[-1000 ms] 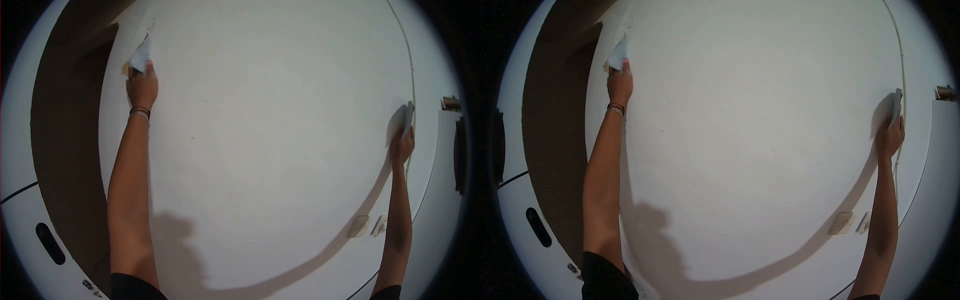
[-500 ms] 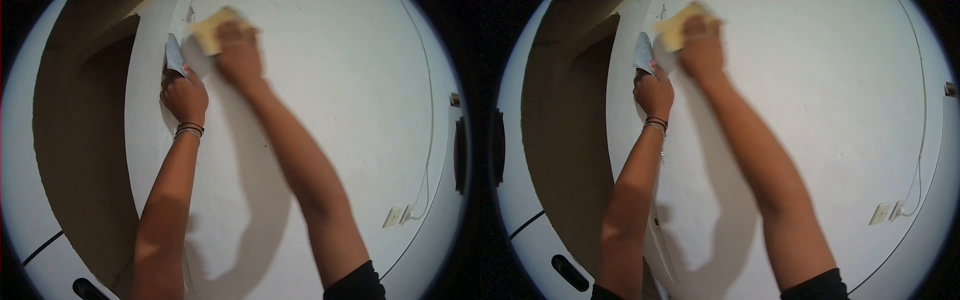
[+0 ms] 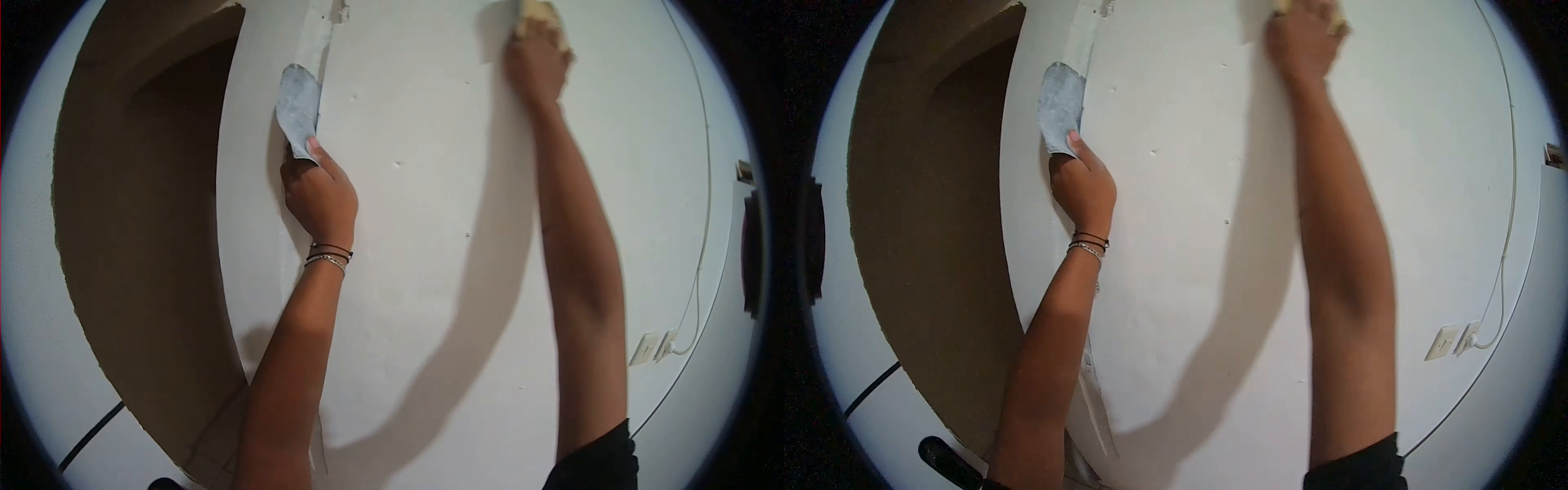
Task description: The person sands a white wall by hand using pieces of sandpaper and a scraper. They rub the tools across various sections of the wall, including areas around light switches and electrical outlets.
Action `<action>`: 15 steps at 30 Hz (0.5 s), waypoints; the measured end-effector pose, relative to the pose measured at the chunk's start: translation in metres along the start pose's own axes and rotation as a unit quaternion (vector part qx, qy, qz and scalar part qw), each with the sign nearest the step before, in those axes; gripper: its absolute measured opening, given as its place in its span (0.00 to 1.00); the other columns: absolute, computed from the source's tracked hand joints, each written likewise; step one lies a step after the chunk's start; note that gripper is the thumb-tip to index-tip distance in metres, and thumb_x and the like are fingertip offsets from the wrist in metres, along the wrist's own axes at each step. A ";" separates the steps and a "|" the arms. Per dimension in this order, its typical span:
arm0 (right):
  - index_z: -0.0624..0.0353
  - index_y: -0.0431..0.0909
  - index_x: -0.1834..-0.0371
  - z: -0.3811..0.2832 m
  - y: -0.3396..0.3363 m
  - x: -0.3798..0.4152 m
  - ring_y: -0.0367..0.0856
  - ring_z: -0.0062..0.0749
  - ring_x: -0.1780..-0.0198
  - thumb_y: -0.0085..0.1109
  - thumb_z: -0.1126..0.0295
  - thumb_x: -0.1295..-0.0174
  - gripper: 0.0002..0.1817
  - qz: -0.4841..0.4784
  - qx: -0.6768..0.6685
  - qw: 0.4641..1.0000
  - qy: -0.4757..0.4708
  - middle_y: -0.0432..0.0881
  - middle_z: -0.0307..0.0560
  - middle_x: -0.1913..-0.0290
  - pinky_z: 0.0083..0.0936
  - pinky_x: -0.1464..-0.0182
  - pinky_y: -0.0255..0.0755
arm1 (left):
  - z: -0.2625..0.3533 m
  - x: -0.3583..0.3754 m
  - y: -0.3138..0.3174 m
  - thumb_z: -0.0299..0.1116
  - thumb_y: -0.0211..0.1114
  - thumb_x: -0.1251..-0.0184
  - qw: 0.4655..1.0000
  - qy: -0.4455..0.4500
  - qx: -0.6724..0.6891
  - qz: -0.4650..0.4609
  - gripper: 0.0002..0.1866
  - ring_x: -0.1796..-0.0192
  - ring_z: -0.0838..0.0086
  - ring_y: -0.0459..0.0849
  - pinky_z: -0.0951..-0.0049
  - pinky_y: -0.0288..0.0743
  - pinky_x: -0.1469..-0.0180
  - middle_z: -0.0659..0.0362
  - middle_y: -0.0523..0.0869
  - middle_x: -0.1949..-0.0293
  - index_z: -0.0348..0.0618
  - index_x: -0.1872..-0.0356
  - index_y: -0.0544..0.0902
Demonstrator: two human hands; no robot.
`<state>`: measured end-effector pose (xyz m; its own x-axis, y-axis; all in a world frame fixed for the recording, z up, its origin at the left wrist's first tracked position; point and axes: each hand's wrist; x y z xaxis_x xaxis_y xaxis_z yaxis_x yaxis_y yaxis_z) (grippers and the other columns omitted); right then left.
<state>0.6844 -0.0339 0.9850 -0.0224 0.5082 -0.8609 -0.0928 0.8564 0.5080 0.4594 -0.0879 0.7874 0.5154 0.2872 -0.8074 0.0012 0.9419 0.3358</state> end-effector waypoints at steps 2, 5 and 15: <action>0.61 0.66 0.43 -0.067 0.003 0.010 0.67 0.44 0.40 0.42 0.64 0.42 0.24 -0.025 -0.199 0.980 -0.001 0.69 0.52 0.41 0.47 0.38 0.53 | -0.006 -0.002 0.002 0.35 0.44 0.30 1.000 0.015 0.009 0.014 0.19 0.59 0.51 0.76 0.58 0.72 0.57 0.42 0.79 0.61 0.23 0.58 0.72; 0.56 0.70 0.46 -0.177 -0.031 0.041 0.65 0.42 0.38 0.45 0.70 0.47 0.22 -0.048 -0.333 0.939 -0.078 0.70 0.49 0.42 0.43 0.36 0.52 | -0.006 0.000 -0.001 0.35 0.43 0.30 1.000 0.026 -0.002 -0.001 0.19 0.59 0.51 0.76 0.58 0.72 0.57 0.43 0.79 0.61 0.23 0.56 0.71; 0.65 0.62 0.39 -0.060 -0.030 0.005 0.54 0.43 0.32 0.33 0.64 0.33 0.23 -0.097 -0.150 0.983 -0.035 0.62 0.54 0.35 0.41 0.31 0.41 | -0.009 -0.001 0.000 0.33 0.45 0.32 0.999 0.027 0.022 0.019 0.17 0.58 0.52 0.77 0.60 0.73 0.57 0.43 0.78 0.58 0.25 0.55 0.71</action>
<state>0.6277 -0.0624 0.9644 0.0930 0.3528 -0.9310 -0.3783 0.8775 0.2947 0.4518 -0.0871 0.7836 0.4684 0.3326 -0.8185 0.0210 0.9220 0.3867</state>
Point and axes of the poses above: each hand's wrist, its own x-axis away from the middle knuckle, its own y-axis out of the palm, z = x × y
